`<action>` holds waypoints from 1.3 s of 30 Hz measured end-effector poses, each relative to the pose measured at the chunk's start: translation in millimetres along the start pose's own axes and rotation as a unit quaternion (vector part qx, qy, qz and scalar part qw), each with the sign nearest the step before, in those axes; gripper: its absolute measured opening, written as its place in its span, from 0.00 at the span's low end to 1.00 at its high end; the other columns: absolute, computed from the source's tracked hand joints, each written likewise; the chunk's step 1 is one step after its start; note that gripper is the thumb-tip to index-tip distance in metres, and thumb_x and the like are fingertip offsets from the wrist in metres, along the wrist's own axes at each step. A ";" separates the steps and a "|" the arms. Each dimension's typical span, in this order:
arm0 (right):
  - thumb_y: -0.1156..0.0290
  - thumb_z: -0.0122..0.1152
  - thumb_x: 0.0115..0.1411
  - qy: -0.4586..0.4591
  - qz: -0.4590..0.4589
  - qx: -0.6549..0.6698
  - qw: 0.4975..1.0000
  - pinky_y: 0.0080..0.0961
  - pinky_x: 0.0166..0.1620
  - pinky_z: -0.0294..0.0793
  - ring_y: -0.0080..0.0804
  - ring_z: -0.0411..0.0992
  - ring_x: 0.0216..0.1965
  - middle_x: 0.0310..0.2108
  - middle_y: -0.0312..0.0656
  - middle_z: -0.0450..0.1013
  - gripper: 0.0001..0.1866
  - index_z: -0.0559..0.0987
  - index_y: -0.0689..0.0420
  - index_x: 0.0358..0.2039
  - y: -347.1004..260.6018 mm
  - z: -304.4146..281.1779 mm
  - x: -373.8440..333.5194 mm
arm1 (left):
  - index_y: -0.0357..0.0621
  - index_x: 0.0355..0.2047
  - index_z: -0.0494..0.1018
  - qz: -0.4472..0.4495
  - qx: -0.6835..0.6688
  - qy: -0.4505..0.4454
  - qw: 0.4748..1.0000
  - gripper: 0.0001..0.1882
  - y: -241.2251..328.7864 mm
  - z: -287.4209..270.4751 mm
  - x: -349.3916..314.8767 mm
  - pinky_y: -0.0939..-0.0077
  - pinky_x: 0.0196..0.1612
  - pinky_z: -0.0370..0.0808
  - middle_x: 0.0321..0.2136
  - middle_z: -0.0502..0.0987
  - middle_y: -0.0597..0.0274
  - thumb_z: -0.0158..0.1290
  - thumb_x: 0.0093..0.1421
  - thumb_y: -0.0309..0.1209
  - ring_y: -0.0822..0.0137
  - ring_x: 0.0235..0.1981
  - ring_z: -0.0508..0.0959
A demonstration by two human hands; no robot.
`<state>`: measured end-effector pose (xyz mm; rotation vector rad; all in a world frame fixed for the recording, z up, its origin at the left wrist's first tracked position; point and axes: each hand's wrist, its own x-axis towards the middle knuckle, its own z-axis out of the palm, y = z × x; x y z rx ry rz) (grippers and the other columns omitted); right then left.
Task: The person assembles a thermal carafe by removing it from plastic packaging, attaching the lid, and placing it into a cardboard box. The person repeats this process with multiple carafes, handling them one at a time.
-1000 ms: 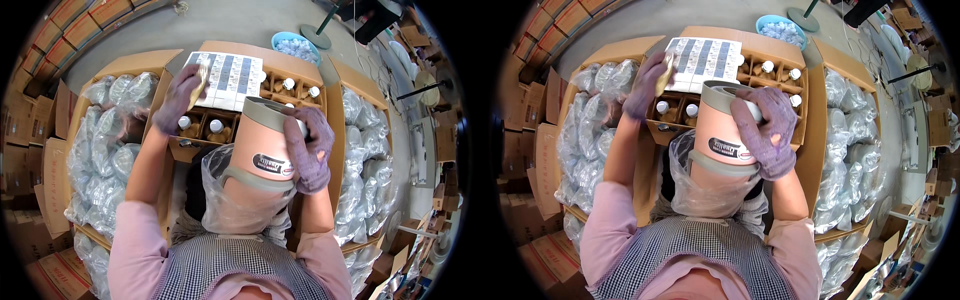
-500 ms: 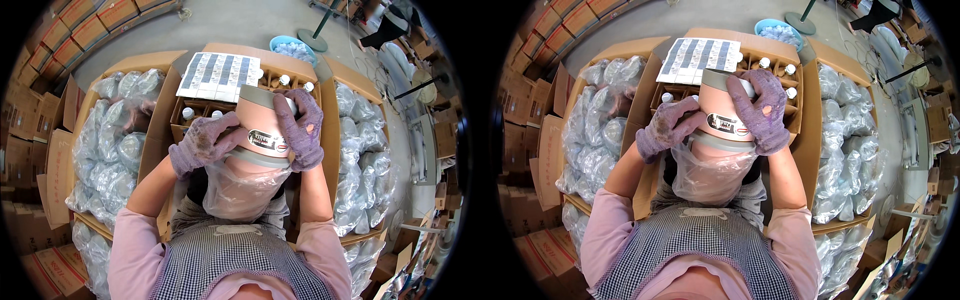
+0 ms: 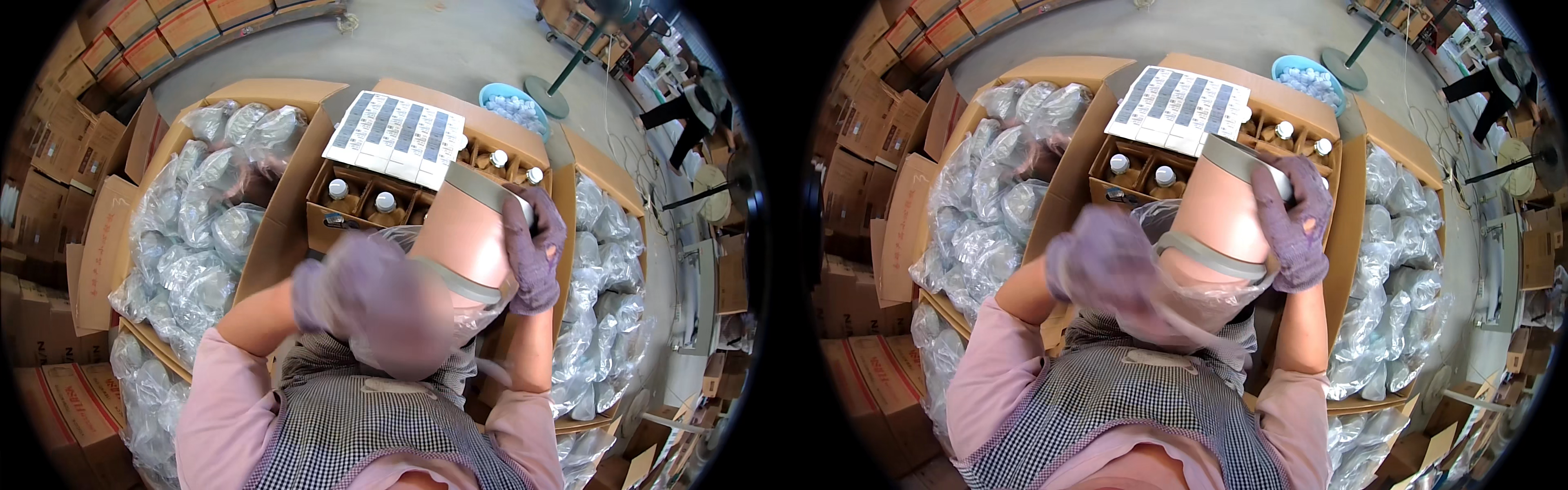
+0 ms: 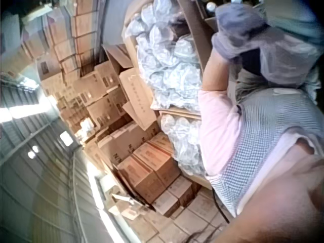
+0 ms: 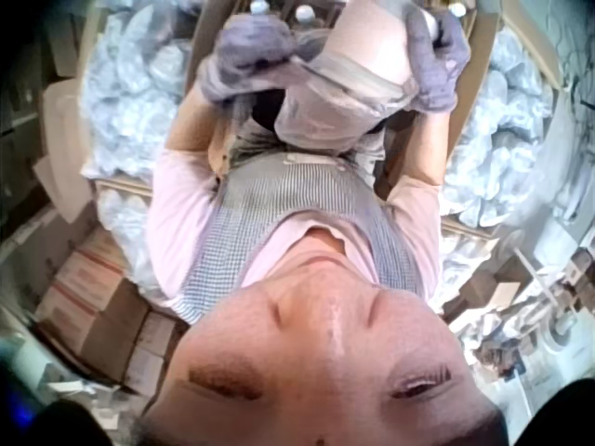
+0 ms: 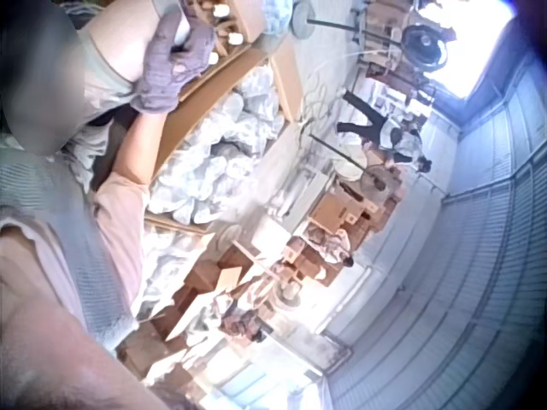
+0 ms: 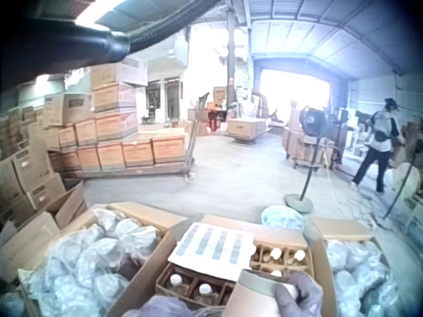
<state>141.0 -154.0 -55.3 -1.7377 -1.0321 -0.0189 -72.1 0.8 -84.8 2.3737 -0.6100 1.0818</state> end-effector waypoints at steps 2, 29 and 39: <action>0.72 0.64 0.55 0.001 0.005 -0.004 1.000 0.29 0.46 0.72 0.35 0.74 0.38 0.34 0.48 0.78 0.09 0.79 0.66 0.32 5.3 -5.0 -2.7 | 0.41 0.35 0.74 -0.123 -0.062 0.085 0.987 0.16 -32.5 -33.4 -1.3 0.78 0.23 0.70 0.26 0.75 0.66 0.61 0.60 0.41 0.70 0.19 0.73; 0.73 0.63 0.52 0.037 0.006 0.015 0.999 0.32 0.46 0.72 0.40 0.74 0.38 0.35 0.50 0.77 0.11 0.80 0.66 0.35 2.2 8.5 1.8 | 0.45 0.51 0.77 -0.625 0.242 -0.395 0.628 0.41 -258.5 65.0 -39.0 0.58 0.55 0.74 0.52 0.78 0.52 0.54 0.51 0.68 0.56 0.54 0.77; 0.63 0.49 0.68 0.016 0.054 0.180 0.982 0.25 0.41 0.72 0.26 0.73 0.31 0.28 0.46 0.77 0.19 0.79 0.66 0.30 20.8 -5.7 5.0 | 0.39 0.47 0.78 -0.406 -0.160 0.036 0.899 0.22 -102.8 41.9 -17.8 0.78 0.36 0.74 0.31 0.80 0.63 0.58 0.62 0.44 0.77 0.31 0.76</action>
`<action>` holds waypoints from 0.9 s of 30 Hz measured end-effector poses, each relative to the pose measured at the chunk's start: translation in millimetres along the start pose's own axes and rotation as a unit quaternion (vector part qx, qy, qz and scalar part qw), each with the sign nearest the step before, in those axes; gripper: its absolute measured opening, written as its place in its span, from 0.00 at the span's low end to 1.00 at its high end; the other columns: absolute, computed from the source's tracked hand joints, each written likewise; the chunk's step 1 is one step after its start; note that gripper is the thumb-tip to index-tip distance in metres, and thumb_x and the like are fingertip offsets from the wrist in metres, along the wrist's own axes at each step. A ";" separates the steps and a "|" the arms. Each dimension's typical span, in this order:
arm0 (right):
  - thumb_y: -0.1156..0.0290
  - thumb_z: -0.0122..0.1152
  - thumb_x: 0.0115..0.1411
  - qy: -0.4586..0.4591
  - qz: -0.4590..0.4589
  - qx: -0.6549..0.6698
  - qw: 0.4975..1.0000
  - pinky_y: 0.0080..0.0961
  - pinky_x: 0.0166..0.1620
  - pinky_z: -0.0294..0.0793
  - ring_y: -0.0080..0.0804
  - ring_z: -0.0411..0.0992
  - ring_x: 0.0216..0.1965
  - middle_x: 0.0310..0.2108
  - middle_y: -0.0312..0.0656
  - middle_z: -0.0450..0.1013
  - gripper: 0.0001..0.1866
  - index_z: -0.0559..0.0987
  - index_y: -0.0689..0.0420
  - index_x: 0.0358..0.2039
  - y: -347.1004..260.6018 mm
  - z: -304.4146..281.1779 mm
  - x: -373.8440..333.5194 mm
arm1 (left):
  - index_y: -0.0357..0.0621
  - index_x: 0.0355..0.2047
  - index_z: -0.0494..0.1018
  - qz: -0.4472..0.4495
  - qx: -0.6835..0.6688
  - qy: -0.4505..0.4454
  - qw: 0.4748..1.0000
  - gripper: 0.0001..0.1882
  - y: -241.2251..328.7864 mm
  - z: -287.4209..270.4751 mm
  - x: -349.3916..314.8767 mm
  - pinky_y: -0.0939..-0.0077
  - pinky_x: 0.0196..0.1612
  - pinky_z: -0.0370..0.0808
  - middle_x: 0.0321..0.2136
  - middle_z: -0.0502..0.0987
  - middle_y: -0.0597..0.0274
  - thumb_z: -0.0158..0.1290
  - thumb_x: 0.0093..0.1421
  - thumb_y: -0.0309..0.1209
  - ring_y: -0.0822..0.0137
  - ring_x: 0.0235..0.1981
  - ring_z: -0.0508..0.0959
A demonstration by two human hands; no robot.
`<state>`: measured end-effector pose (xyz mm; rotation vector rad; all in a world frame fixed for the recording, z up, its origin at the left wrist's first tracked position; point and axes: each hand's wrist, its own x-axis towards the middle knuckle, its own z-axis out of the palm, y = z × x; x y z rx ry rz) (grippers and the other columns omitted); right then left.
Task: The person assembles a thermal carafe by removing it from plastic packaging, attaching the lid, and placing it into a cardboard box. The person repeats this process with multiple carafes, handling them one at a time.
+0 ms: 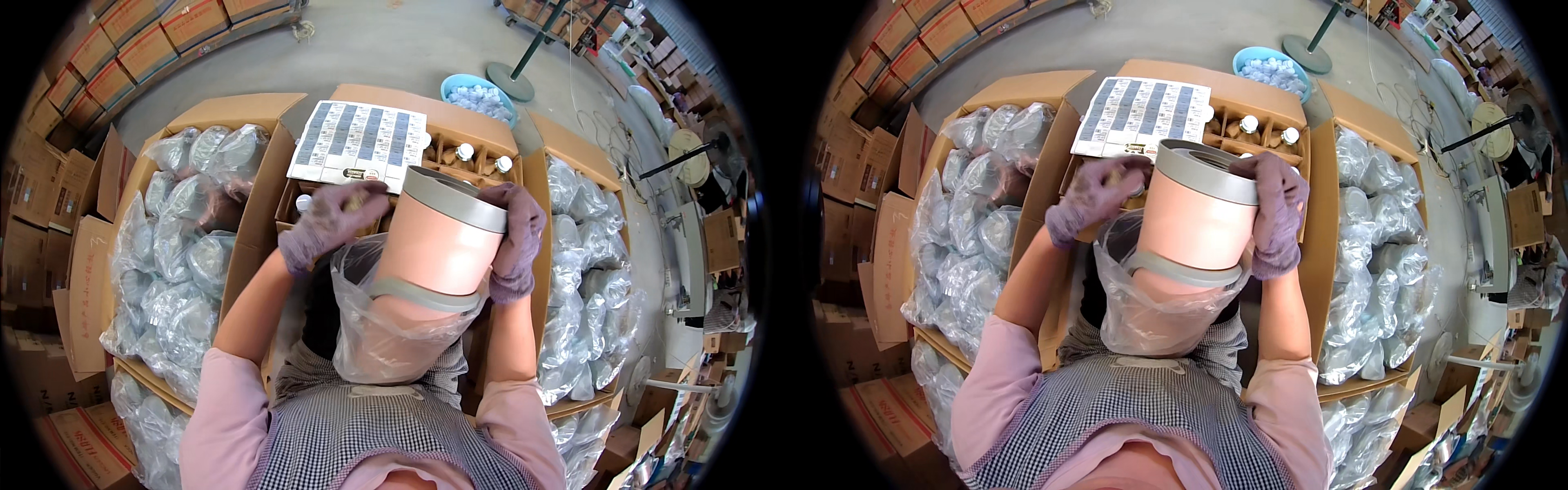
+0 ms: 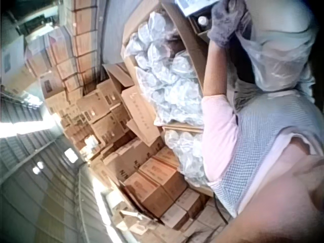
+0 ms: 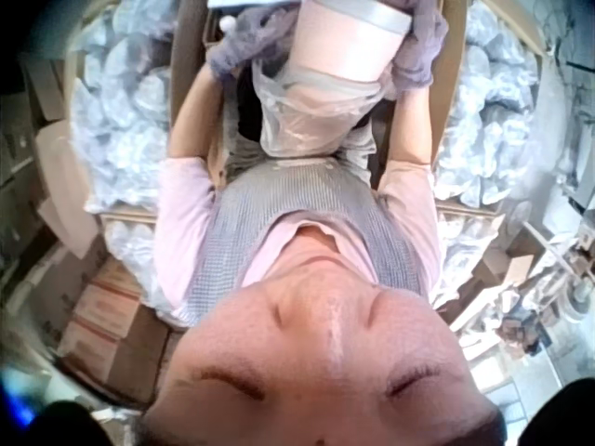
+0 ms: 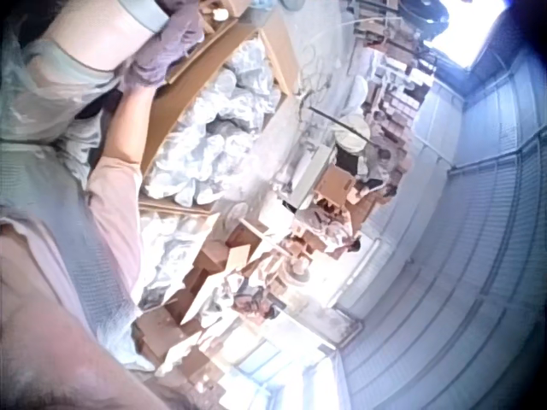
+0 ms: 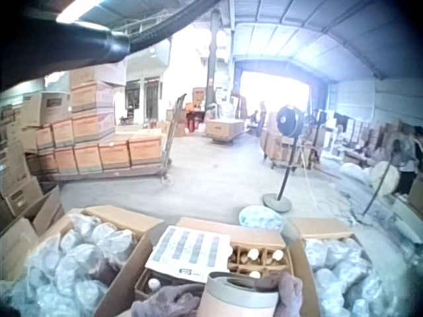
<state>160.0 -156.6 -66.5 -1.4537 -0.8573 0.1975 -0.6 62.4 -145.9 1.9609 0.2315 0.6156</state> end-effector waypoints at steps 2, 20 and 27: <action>0.58 0.42 0.70 0.018 -0.056 0.079 0.995 0.27 0.39 0.73 0.28 0.71 0.26 0.23 0.43 0.75 0.26 0.73 0.63 0.21 10.4 1.0 4.4 | 0.39 0.57 0.71 -0.260 -0.126 -0.174 0.941 0.23 52.4 -2.0 -2.3 0.79 0.40 0.75 0.35 0.81 0.64 0.52 0.64 0.34 0.74 0.37 0.77; 0.58 0.38 0.73 -0.111 0.004 0.203 0.973 0.35 0.61 0.69 0.40 0.73 0.54 0.51 0.51 0.75 0.25 0.75 0.66 0.53 -2.8 -54.5 35.5 | 0.42 0.34 0.70 0.014 0.154 -0.049 0.987 0.16 152.4 21.8 -119.9 0.64 0.27 0.75 0.23 0.75 0.55 0.64 0.53 0.35 0.52 0.23 0.78; 0.54 0.45 0.71 -0.072 0.055 -0.119 0.989 0.25 0.44 0.74 0.33 0.77 0.33 0.32 0.47 0.81 0.27 0.83 0.65 0.35 -54.6 -13.0 3.6 | 0.42 0.44 0.70 0.113 0.196 -0.063 0.972 0.24 151.0 4.6 -108.1 0.67 0.30 0.77 0.38 0.74 0.52 0.66 0.52 0.39 0.55 0.28 0.79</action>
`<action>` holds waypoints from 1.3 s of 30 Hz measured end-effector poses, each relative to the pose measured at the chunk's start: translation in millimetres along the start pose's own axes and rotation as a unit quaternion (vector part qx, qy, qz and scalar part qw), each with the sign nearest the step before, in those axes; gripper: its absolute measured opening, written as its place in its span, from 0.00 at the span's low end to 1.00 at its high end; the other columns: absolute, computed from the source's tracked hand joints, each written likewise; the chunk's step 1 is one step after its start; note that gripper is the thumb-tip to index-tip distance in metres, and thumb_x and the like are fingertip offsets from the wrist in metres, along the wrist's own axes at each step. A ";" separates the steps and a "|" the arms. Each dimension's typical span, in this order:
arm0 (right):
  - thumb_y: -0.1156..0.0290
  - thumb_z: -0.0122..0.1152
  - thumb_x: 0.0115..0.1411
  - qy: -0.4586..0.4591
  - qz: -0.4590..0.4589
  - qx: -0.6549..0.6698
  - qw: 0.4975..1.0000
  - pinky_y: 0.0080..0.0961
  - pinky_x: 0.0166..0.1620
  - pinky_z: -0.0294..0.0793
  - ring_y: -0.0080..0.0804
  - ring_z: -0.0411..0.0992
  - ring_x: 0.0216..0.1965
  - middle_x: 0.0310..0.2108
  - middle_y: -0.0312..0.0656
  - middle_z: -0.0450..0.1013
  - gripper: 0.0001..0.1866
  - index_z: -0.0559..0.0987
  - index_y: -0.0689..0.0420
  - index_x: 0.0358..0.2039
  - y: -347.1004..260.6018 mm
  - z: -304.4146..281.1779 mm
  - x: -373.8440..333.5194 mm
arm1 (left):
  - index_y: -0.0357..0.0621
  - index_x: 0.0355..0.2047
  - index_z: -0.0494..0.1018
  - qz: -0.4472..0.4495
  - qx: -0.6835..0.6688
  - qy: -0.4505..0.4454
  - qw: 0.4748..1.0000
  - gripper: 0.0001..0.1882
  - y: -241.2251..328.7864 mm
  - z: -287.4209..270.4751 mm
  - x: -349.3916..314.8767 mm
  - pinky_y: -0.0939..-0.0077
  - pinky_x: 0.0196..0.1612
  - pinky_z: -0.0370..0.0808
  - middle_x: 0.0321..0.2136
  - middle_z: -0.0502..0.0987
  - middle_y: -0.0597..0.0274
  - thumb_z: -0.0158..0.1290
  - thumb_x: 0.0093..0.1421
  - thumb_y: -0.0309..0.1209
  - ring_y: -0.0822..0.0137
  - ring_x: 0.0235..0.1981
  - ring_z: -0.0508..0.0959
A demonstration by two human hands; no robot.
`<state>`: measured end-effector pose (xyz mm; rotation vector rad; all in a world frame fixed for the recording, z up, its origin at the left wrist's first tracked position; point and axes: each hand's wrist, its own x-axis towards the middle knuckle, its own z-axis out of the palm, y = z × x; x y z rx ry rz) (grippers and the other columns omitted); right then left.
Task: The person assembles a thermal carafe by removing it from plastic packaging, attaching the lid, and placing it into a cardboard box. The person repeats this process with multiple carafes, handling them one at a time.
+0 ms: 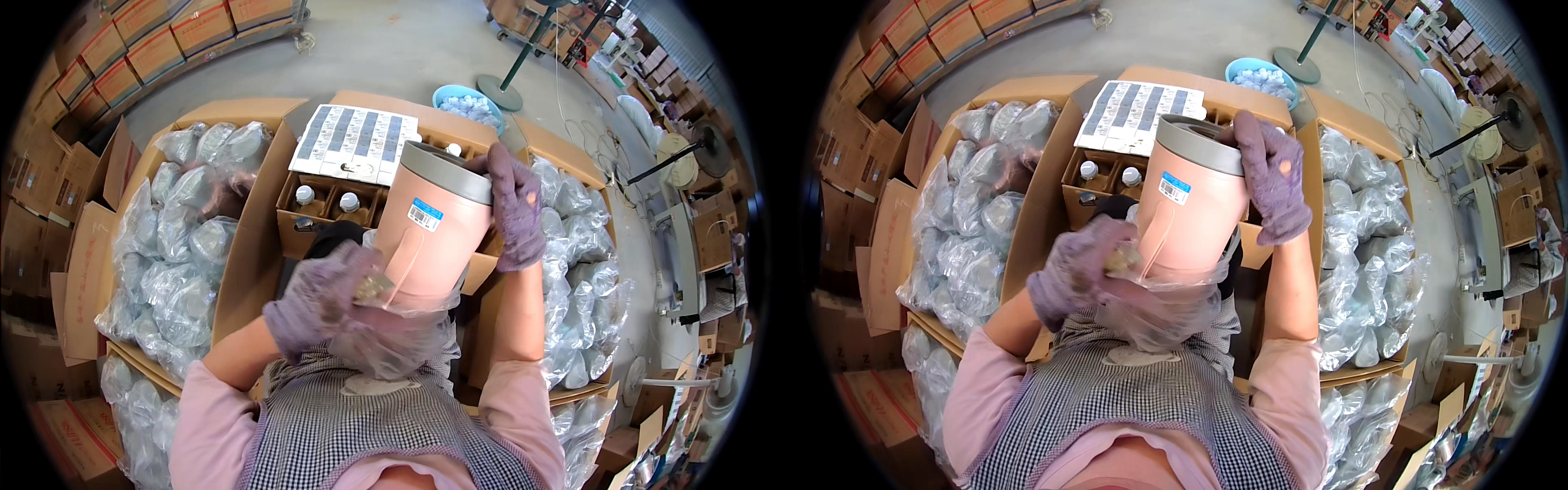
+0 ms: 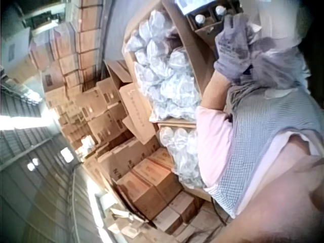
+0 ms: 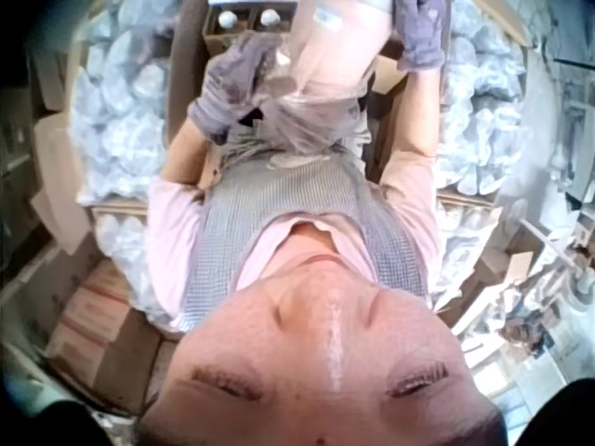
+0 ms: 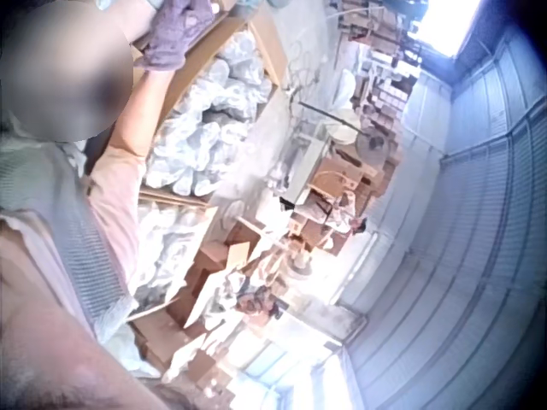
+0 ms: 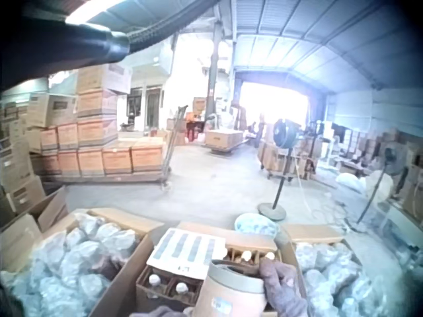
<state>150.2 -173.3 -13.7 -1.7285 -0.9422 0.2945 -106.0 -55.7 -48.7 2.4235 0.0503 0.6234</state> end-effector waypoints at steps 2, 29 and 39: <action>0.54 0.45 0.71 0.044 0.004 0.018 0.999 0.25 0.43 0.74 0.34 0.77 0.31 0.30 0.47 0.81 0.27 0.83 0.65 0.34 17.5 -1.8 -8.0 | 0.41 0.44 0.70 0.001 0.006 0.055 0.998 0.20 -11.2 -9.2 15.4 0.66 0.31 0.77 0.33 0.74 0.53 0.64 0.55 0.33 0.53 0.28 0.78; 0.56 0.46 0.69 0.062 -0.030 0.012 0.998 0.25 0.40 0.70 0.25 0.70 0.31 0.27 0.42 0.76 0.25 0.81 0.66 0.31 12.4 14.3 -16.6 | 0.49 0.28 0.74 0.236 0.169 0.103 0.951 0.11 -29.3 22.0 74.5 0.72 0.20 0.65 0.20 0.71 0.66 0.67 0.47 0.28 0.67 0.19 0.73; 0.58 0.47 0.68 0.041 -0.054 -0.010 0.998 0.25 0.41 0.71 0.26 0.72 0.33 0.29 0.43 0.77 0.22 0.81 0.64 0.33 15.7 12.9 -15.7 | 0.49 0.27 0.72 0.307 0.094 0.131 0.938 0.13 -30.2 23.9 76.8 0.73 0.16 0.64 0.16 0.70 0.69 0.67 0.46 0.26 0.68 0.14 0.71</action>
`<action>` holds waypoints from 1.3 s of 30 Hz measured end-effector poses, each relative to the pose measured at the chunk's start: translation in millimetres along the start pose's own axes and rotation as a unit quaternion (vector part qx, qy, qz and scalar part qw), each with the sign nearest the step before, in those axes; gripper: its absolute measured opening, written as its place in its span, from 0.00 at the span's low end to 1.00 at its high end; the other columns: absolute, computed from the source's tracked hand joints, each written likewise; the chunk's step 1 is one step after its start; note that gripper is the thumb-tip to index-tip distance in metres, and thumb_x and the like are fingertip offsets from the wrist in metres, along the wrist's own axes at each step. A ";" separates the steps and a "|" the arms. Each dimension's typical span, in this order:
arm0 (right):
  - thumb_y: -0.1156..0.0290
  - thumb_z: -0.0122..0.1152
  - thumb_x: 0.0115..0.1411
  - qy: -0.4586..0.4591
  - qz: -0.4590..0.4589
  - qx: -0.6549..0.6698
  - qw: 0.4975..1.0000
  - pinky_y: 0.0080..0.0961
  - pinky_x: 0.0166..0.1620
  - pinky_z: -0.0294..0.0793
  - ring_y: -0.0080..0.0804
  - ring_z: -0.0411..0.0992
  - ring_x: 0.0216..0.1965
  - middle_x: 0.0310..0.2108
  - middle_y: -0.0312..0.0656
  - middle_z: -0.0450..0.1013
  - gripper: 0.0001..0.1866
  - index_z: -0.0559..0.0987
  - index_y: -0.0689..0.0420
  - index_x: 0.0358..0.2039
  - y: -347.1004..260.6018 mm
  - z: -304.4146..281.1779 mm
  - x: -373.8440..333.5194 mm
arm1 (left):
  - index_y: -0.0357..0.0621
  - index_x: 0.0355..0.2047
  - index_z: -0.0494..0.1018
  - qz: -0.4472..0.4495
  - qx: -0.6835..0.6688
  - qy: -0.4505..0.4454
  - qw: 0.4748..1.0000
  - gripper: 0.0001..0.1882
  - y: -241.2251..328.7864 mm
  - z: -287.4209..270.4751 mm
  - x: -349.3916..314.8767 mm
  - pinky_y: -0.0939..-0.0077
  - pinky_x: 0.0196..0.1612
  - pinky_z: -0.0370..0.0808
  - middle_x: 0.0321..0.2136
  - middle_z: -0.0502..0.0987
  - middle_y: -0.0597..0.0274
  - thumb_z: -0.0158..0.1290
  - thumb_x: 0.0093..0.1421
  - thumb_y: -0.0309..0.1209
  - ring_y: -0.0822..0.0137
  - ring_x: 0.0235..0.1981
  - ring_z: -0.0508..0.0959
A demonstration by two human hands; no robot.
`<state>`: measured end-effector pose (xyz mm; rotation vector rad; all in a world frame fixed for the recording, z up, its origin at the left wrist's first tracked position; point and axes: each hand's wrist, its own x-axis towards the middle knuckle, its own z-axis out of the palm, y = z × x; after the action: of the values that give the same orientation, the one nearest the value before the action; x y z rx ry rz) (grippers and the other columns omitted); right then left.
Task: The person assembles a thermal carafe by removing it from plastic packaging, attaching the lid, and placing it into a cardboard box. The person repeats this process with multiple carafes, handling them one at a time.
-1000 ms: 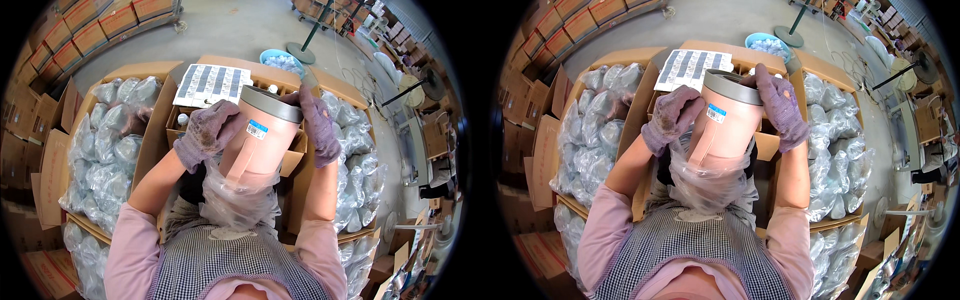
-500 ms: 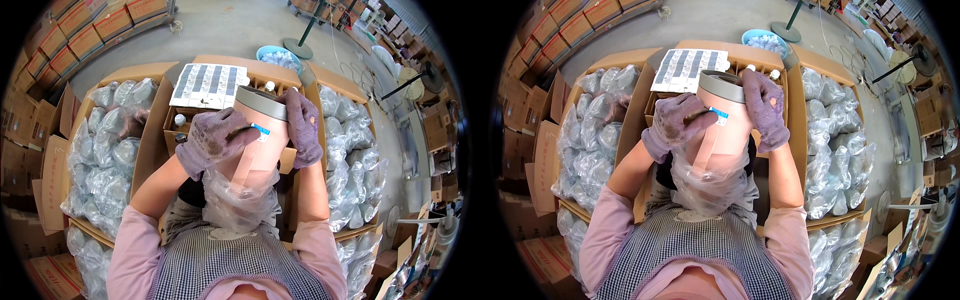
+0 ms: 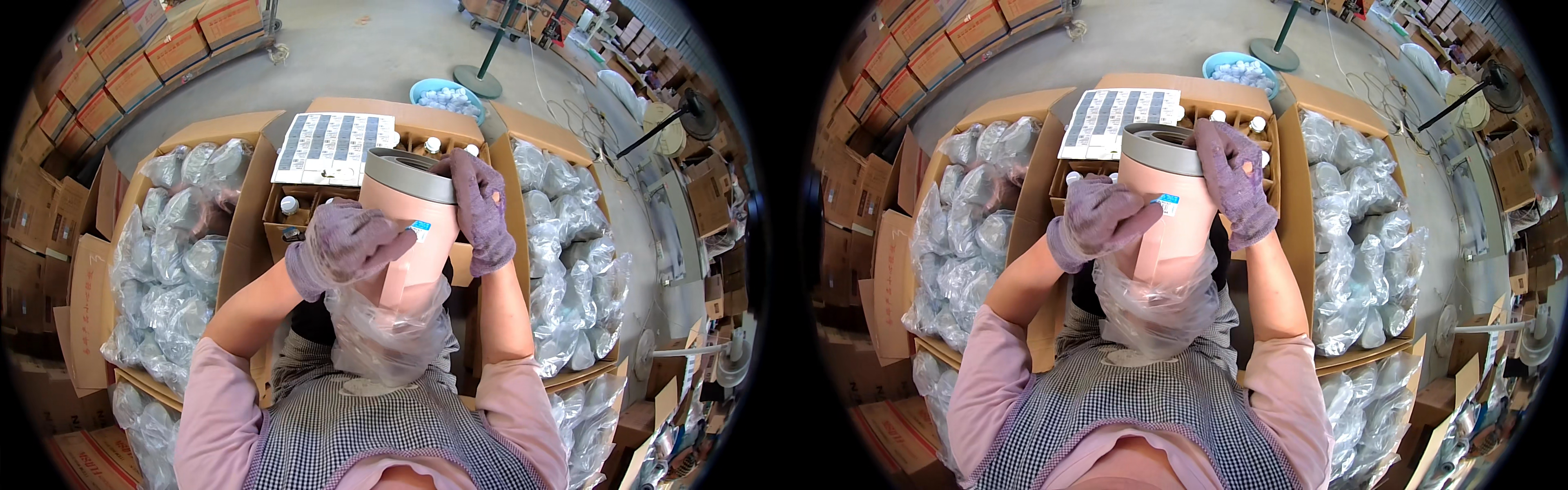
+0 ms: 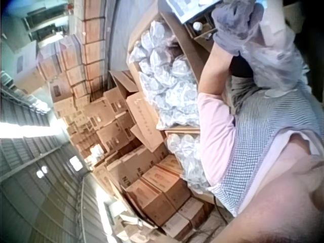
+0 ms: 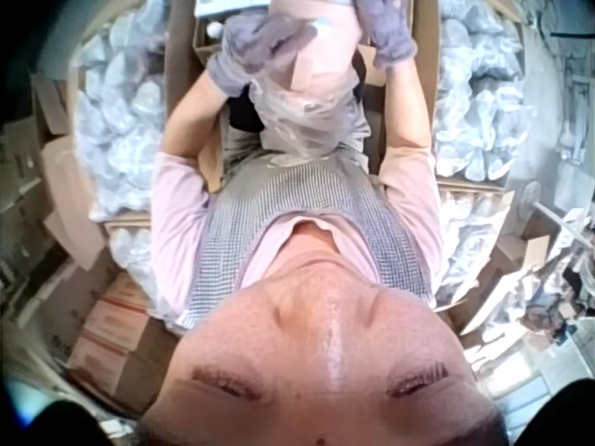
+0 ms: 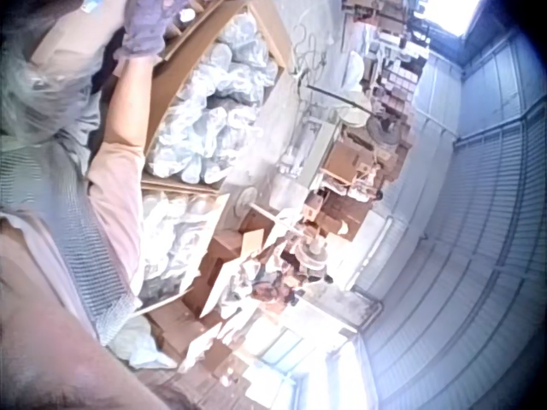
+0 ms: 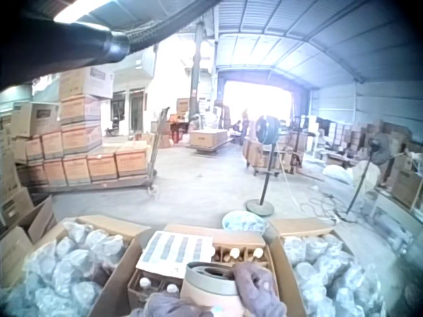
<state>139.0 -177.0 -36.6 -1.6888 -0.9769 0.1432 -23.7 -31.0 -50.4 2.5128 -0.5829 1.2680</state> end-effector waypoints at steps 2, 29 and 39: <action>0.58 0.47 0.68 0.003 0.013 0.033 0.999 0.24 0.41 0.71 0.25 0.72 0.33 0.29 0.42 0.78 0.22 0.81 0.65 0.33 -0.1 4.1 0.5 | 0.50 0.34 0.77 -0.050 -0.057 0.008 0.997 0.13 -1.6 2.5 -4.0 0.73 0.18 0.69 0.20 0.73 0.72 0.64 0.47 0.27 0.70 0.19 0.76; 0.57 0.46 0.70 -0.001 0.028 0.032 0.999 0.25 0.41 0.71 0.24 0.71 0.32 0.27 0.40 0.76 0.24 0.81 0.65 0.31 0.2 7.6 4.3 | 0.44 0.27 0.74 0.014 0.032 0.027 0.999 0.11 7.0 6.4 -5.4 0.73 0.18 0.67 0.18 0.74 0.67 0.67 0.47 0.25 0.67 0.15 0.74; 0.57 0.45 0.70 -0.003 0.015 0.036 0.999 0.24 0.41 0.71 0.24 0.71 0.32 0.27 0.40 0.76 0.24 0.80 0.65 0.31 2.8 9.2 4.8 | 0.42 0.34 0.79 0.060 0.075 0.004 0.995 0.13 -2.4 5.4 -18.5 0.75 0.22 0.70 0.29 0.79 0.63 0.67 0.47 0.28 0.69 0.21 0.77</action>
<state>138.5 -167.1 -40.5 -1.6391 -0.9403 0.2016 -28.7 -26.7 -68.7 2.6275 -0.6686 1.4117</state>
